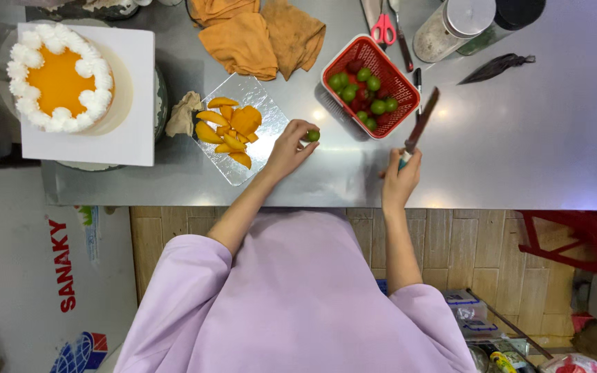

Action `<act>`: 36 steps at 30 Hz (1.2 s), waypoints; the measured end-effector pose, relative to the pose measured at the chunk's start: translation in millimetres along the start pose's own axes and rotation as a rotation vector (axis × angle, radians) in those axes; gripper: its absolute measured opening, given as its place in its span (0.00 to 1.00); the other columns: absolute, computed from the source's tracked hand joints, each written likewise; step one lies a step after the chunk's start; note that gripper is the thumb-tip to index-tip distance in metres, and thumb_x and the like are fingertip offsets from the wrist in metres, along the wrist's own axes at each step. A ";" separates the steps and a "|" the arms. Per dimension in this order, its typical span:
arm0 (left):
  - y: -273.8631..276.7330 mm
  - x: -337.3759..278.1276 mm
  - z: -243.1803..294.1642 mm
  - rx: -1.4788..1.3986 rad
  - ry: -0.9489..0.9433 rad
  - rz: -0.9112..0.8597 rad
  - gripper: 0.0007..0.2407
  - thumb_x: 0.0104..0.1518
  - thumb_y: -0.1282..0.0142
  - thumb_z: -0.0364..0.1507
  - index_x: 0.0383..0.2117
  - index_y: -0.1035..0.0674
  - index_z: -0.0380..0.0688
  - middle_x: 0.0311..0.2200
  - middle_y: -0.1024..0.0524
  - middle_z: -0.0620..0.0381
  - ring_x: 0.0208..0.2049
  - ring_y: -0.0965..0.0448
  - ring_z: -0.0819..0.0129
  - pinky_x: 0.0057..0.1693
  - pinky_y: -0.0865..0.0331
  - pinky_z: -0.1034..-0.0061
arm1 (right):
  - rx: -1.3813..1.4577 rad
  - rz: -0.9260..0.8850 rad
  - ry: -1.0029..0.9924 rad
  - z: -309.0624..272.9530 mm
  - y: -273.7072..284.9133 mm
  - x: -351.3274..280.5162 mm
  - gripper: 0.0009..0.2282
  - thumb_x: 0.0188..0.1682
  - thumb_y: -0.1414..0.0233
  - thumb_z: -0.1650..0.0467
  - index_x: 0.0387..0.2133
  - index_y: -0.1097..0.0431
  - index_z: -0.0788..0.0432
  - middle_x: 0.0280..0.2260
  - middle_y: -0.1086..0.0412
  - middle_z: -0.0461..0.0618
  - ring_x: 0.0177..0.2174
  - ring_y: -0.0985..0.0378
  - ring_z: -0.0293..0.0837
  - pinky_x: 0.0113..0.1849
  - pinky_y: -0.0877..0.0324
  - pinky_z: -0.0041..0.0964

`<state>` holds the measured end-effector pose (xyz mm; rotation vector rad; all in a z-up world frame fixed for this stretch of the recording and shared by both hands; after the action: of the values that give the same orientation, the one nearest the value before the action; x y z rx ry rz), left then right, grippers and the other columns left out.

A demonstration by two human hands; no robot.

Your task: The person slices mango and strawberries into smaller pieces using a knife on a metal workspace.

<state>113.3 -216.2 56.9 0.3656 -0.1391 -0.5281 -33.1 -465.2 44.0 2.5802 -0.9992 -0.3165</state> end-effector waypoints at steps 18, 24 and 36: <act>-20.1 -39.6 -62.1 0.206 -0.069 0.316 0.09 0.55 0.34 0.26 0.40 0.18 0.38 0.40 0.19 0.54 0.34 0.16 0.60 0.41 0.22 0.72 | -0.553 -0.549 0.253 19.5 -97.2 -90.9 0.09 0.59 0.55 0.68 0.48 0.36 0.60 0.31 0.26 0.66 0.29 0.24 0.70 0.30 0.31 0.62; -16.9 -44.2 -59.5 0.230 -0.085 0.381 0.08 0.55 0.35 0.25 0.40 0.18 0.39 0.39 0.19 0.53 0.38 0.17 0.57 0.45 0.23 0.69 | -0.638 -0.590 0.211 22.2 -141.7 -70.9 0.09 0.60 0.57 0.67 0.45 0.39 0.61 0.27 0.26 0.68 0.29 0.24 0.71 0.30 0.32 0.65; -19.8 -44.5 -63.6 0.245 -0.023 0.427 0.10 0.55 0.35 0.25 0.42 0.19 0.40 0.36 0.19 0.56 0.37 0.17 0.59 0.42 0.24 0.70 | -0.697 -0.598 0.235 30.7 -119.4 -96.4 0.09 0.59 0.58 0.67 0.44 0.41 0.61 0.27 0.26 0.66 0.27 0.24 0.71 0.29 0.31 0.66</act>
<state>80.1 -189.8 -11.0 0.5522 -0.2972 -0.0922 -40.9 -324.7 -24.5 2.1206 0.0151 -0.4069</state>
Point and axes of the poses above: each hand's wrist, its own x-axis towards the middle knuckle, its own y-axis out of the back of the hand, z = x × y, the point moved 9 cm from there along x, towards the middle knuckle
